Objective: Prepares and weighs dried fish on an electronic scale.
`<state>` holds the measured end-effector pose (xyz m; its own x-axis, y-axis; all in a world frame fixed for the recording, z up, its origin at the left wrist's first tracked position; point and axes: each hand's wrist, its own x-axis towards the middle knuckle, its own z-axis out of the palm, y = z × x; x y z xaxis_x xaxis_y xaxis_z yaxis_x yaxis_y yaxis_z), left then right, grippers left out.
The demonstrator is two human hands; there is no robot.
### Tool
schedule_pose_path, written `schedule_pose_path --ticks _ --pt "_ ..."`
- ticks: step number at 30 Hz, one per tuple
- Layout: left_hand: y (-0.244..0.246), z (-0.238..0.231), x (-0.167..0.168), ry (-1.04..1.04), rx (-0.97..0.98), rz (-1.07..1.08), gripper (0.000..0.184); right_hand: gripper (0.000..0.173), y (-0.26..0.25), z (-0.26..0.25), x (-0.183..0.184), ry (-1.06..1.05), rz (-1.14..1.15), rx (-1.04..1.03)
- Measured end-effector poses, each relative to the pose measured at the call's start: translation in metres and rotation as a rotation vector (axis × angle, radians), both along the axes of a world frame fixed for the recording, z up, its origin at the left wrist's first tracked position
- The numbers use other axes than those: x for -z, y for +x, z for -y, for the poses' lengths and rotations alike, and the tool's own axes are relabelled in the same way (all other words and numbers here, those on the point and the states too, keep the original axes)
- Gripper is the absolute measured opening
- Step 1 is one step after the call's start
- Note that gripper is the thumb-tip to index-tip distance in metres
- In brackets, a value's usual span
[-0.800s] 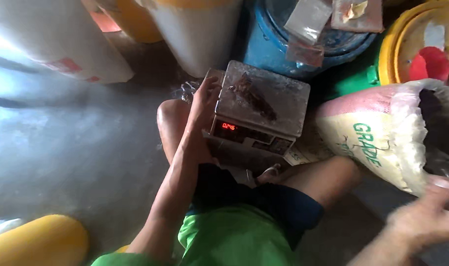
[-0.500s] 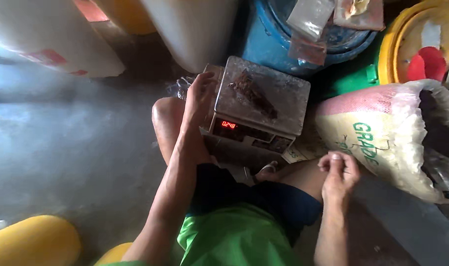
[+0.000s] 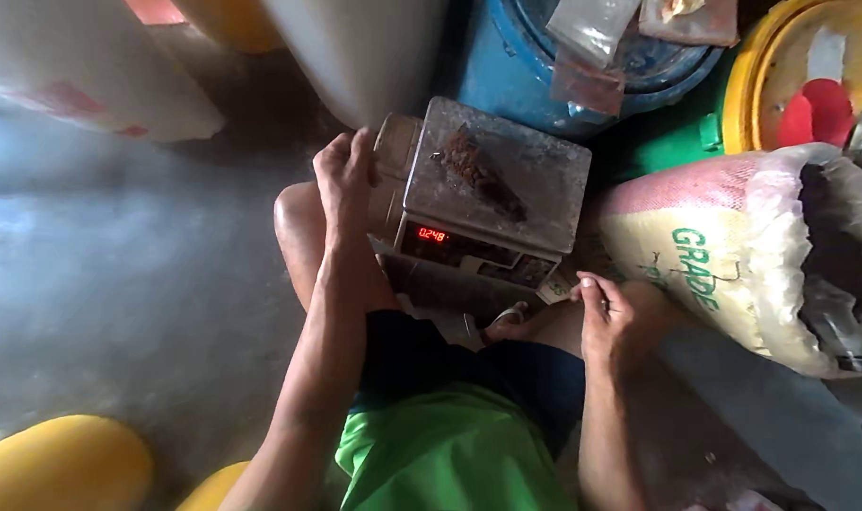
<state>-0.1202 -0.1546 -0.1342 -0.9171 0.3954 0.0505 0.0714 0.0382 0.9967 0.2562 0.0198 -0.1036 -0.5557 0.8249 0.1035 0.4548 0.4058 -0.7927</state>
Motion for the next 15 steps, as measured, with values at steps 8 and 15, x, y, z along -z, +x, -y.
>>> schedule_pose_path --ticks 8,15 --pt "-0.003 -0.003 0.009 0.102 0.034 0.022 0.028 0.037 -0.01 -0.023 0.018 0.197 0.224 -0.052" --pt "-0.002 -0.006 0.009 0.08 0.055 0.044 0.028 0.041 -0.04 -0.031 0.037 0.204 0.266 -0.16"
